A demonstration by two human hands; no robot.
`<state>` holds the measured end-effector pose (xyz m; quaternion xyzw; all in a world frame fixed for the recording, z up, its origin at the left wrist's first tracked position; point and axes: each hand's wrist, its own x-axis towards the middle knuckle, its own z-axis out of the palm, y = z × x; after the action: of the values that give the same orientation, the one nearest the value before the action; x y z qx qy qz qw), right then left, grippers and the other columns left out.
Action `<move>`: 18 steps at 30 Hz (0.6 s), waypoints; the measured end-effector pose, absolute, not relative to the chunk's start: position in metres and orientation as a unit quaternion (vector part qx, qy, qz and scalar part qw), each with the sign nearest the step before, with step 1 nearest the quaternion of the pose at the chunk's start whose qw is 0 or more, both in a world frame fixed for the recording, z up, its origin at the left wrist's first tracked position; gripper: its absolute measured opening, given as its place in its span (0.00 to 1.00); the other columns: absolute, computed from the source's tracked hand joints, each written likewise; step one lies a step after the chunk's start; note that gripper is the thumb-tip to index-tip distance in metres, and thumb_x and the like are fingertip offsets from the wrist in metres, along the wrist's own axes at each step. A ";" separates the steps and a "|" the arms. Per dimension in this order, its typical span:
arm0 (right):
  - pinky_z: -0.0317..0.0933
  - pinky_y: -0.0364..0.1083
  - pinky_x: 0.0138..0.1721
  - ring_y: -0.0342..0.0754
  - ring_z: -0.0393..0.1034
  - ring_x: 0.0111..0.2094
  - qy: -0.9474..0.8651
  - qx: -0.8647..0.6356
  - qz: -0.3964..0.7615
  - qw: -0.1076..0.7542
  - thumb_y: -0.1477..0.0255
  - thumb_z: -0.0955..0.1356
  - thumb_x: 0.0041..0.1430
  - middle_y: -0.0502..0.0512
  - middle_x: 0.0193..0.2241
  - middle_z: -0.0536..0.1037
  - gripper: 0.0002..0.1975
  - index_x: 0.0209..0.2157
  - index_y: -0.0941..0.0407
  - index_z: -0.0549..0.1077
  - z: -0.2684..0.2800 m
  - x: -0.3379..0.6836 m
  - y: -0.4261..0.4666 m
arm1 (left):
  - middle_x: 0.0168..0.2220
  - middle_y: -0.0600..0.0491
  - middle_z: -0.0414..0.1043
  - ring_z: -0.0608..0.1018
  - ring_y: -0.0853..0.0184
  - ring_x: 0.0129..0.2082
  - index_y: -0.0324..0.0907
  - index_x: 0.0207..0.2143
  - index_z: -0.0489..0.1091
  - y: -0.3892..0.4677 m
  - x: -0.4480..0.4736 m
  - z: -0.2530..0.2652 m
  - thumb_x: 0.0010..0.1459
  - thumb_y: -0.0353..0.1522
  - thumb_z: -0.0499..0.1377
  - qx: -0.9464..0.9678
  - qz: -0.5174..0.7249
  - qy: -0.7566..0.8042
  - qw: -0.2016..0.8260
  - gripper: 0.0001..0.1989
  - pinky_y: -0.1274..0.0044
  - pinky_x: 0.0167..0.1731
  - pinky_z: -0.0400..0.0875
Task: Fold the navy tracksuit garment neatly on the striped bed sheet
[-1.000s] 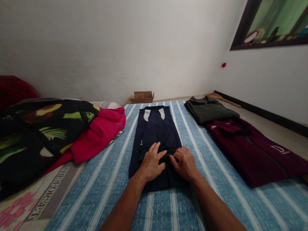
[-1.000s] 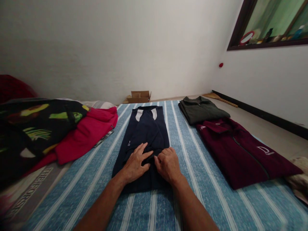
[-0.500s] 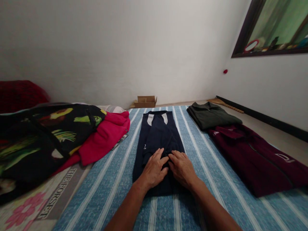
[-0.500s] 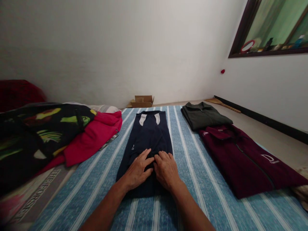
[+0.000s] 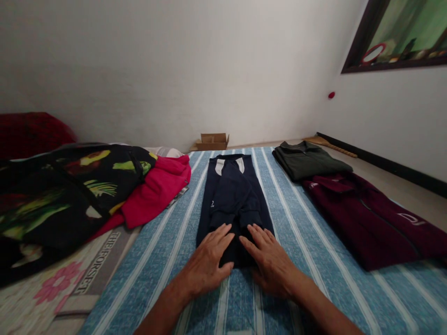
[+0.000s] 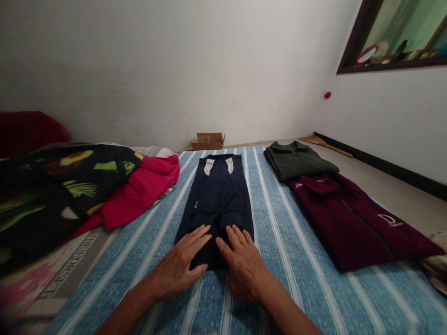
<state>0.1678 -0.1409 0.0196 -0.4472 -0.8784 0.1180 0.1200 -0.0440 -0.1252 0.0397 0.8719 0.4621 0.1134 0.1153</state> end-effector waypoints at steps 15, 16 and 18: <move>0.47 0.62 0.58 0.60 0.45 0.63 -0.876 -0.452 -0.037 0.167 0.80 0.60 0.62 0.70 0.60 0.59 0.23 0.58 0.57 0.61 0.004 0.153 -0.145 | 0.61 0.41 0.57 0.58 0.58 0.62 0.35 0.56 0.60 -0.154 -0.049 0.025 0.47 0.21 0.49 0.877 0.078 0.474 0.014 0.31 0.60 0.59 0.56; 0.47 0.62 0.58 0.60 0.45 0.63 -0.874 -0.453 -0.043 0.171 0.79 0.59 0.62 0.70 0.59 0.59 0.22 0.58 0.57 0.61 0.005 0.152 -0.144 | 0.61 0.41 0.58 0.59 0.58 0.62 0.35 0.56 0.61 -0.153 -0.047 0.024 0.47 0.21 0.49 0.877 0.081 0.474 0.007 0.30 0.60 0.59 0.56; 0.46 0.63 0.58 0.61 0.46 0.63 -0.872 -0.455 -0.046 0.173 0.78 0.59 0.63 0.71 0.59 0.58 0.21 0.57 0.57 0.62 0.007 0.153 -0.140 | 0.60 0.41 0.59 0.61 0.57 0.61 0.36 0.55 0.61 -0.151 -0.046 0.022 0.49 0.23 0.50 0.876 0.089 0.474 -0.005 0.28 0.60 0.58 0.58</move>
<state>0.1527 -0.1404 0.0066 -0.4550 -0.8723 -0.0459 0.1728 -0.0460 -0.1515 0.0215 0.8760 0.4740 0.0894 -0.0053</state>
